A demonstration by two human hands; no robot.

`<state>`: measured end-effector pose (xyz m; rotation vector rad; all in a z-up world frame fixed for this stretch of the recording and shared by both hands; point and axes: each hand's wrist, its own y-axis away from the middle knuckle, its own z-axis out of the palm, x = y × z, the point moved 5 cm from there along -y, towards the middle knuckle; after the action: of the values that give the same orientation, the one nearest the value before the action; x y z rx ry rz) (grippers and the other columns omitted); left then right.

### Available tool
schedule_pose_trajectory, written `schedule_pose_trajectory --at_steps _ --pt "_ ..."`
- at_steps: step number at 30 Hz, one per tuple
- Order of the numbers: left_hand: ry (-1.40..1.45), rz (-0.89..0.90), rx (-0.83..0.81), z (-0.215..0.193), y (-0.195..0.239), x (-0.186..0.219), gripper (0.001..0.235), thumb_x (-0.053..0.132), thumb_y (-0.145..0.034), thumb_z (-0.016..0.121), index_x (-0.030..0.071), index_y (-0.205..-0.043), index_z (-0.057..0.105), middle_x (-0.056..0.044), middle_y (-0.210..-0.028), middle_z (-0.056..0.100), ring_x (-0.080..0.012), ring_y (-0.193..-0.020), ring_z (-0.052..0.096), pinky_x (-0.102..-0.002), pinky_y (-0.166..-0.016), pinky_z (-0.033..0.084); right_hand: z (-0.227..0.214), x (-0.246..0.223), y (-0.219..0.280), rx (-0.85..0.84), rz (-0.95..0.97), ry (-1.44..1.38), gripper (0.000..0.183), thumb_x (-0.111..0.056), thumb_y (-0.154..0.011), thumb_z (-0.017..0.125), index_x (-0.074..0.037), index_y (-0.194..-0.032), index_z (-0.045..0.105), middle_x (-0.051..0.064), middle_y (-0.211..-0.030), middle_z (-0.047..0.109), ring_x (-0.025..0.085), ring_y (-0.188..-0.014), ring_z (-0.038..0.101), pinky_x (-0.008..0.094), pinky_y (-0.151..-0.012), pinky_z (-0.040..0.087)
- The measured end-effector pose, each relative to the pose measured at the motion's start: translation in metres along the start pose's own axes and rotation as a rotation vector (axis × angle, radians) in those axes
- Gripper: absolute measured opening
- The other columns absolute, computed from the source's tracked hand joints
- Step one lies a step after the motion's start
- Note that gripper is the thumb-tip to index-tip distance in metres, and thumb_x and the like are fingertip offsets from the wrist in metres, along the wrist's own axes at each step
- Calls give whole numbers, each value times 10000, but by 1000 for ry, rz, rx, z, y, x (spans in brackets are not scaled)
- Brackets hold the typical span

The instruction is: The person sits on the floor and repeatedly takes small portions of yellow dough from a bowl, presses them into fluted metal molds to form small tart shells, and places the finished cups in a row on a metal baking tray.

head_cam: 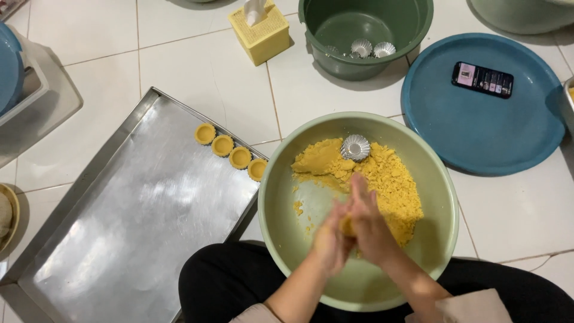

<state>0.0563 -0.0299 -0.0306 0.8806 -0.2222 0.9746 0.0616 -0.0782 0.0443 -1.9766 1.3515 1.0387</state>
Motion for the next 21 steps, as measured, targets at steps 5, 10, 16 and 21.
schedule_pose_trajectory --at_steps 5,10,16,21 --pt "251 70 -127 1 6 11 779 601 -911 310 76 -1481 233 -143 -1557 195 -308 -1400 280 -503 -1087 297 22 10 38 -53 -142 16 776 -616 -918 110 -141 -1495 -99 156 -1574 -141 359 -1454 -175 534 -1159 -39" --pt "-145 93 -243 -3 7 -23 588 336 -924 298 15 -1415 322 -199 -1522 245 -373 -1413 198 -545 -1134 212 -6 11 17 103 53 -16 642 -347 -960 96 77 -1442 133 253 -1542 104 370 -1446 60 427 -1197 -1" --pt "182 17 -328 19 20 3 655 500 -964 246 19 -1391 368 -218 -1360 462 -322 -1322 402 -407 -1159 285 4 -1 13 31 -164 7 692 -230 -915 255 53 -1472 -43 280 -1527 71 390 -1446 69 460 -1202 40" --pt "426 87 -325 2 15 22 828 698 -889 289 169 -1511 154 -98 -1537 283 -257 -1413 226 -529 -1135 89 13 -11 34 16 -455 16 661 -430 -1017 273 -40 -1520 95 133 -1608 -16 313 -1511 -36 472 -1235 -17"
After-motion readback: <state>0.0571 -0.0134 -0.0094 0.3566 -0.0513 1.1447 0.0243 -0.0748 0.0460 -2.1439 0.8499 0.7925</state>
